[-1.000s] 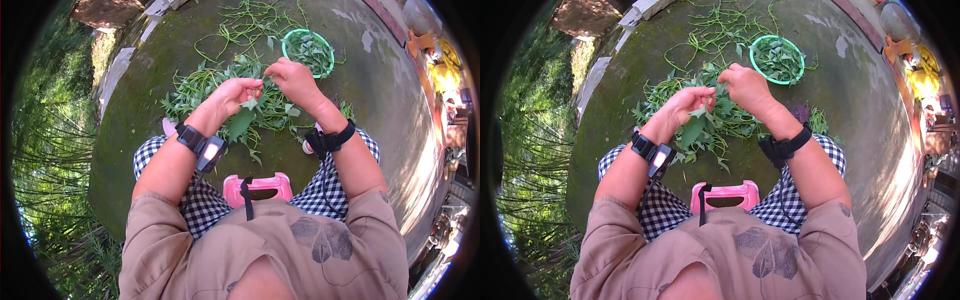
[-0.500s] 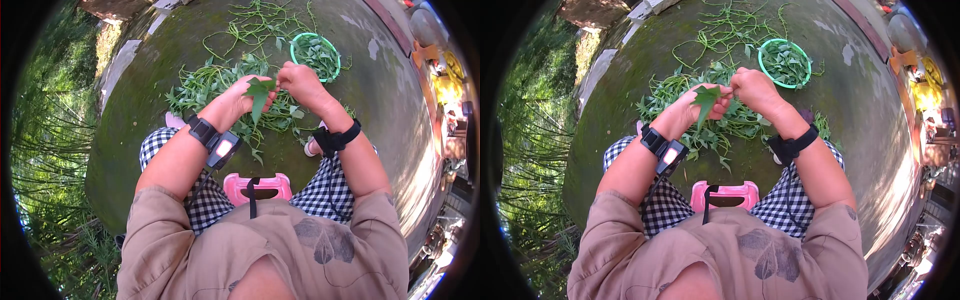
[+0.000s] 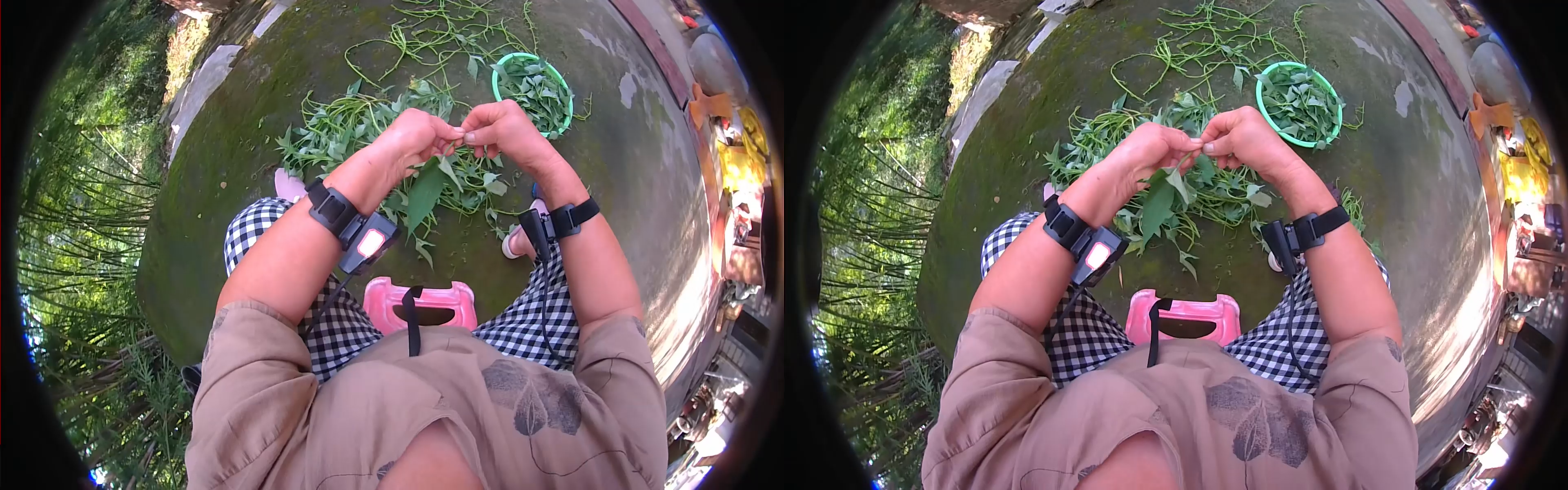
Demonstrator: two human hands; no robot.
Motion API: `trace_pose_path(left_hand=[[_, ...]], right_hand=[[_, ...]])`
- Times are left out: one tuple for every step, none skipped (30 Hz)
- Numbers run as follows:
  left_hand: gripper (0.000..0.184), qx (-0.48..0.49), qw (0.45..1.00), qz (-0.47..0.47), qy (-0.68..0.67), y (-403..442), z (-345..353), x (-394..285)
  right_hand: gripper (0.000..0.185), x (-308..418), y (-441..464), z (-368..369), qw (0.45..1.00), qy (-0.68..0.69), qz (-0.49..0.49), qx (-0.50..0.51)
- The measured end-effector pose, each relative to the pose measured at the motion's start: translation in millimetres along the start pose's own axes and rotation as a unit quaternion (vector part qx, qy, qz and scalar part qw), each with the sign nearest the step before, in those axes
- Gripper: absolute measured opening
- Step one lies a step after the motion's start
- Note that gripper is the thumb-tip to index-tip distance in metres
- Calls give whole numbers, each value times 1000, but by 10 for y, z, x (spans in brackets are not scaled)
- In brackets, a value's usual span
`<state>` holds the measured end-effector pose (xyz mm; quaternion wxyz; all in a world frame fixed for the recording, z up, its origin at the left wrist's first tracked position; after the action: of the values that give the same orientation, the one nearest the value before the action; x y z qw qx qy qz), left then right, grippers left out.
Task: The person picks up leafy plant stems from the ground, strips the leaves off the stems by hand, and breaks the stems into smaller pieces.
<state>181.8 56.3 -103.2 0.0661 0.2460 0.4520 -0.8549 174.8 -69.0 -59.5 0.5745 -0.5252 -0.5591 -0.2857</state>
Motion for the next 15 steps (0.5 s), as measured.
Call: trace_pose_path(left_hand=[[13,-1,1000,25,12,54,-29,-9],[13,9,999,34,22,28,-9,-25],[13,20,998,43,33,-10,-4,-38],[13,32,997,52,44,-41,10,-60],[13,43,997,56,34,-57,32,-81],[13,31,997,66,30,-60,34,-100],[13,19,996,78,27,-73,39,-114],[13,6,996,90,23,-105,50,-141],[11,9,995,97,33,-129,65,-168],[11,11,995,93,40,-128,67,-172],[11,12,995,89,47,-125,65,-173],[11,13,995,86,55,-120,66,-177],[11,11,994,86,65,-119,72,-169],[12,3,995,81,65,-112,69,-150],[12,-5,995,76,65,-104,68,-125]], right_hand=[[7,8,-17,6,1000,18,4,-10],[7,21,-19,7,999,45,-4,-22],[6,26,-25,4,997,73,-11,-35],[6,29,-32,-5,994,100,-19,-48],[6,24,-40,-6,991,123,-21,-57],[6,12,-43,-7,987,144,-23,-65],[7,5,-43,-10,983,166,-25,-73],[7,-6,-41,-17,979,187,-28,-80],[9,-33,-34,-20,976,200,-25,-85],[9,-36,-32,-40,974,205,-30,-94],[9,-26,-31,-54,972,211,-35,-102],[9,-17,-31,-76,969,217,-41,-110],[9,-3,-32,-122,965,229,-43,-119],[10,-4,-29,-187,965,227,-43,-127],[11,-13,-24,-265,964,225,-43,-135]])
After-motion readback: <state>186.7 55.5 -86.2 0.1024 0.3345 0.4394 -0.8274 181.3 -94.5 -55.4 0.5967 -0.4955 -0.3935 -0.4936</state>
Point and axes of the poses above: each hand's wrist, its own y-axis towards the middle knuckle, its own z-axis out of the palm, x = y × z, the point moved 8 cm from there along y, towards the middle knuckle, and after that the axes turned 9 degrees about -z, right-handed, at the moved point
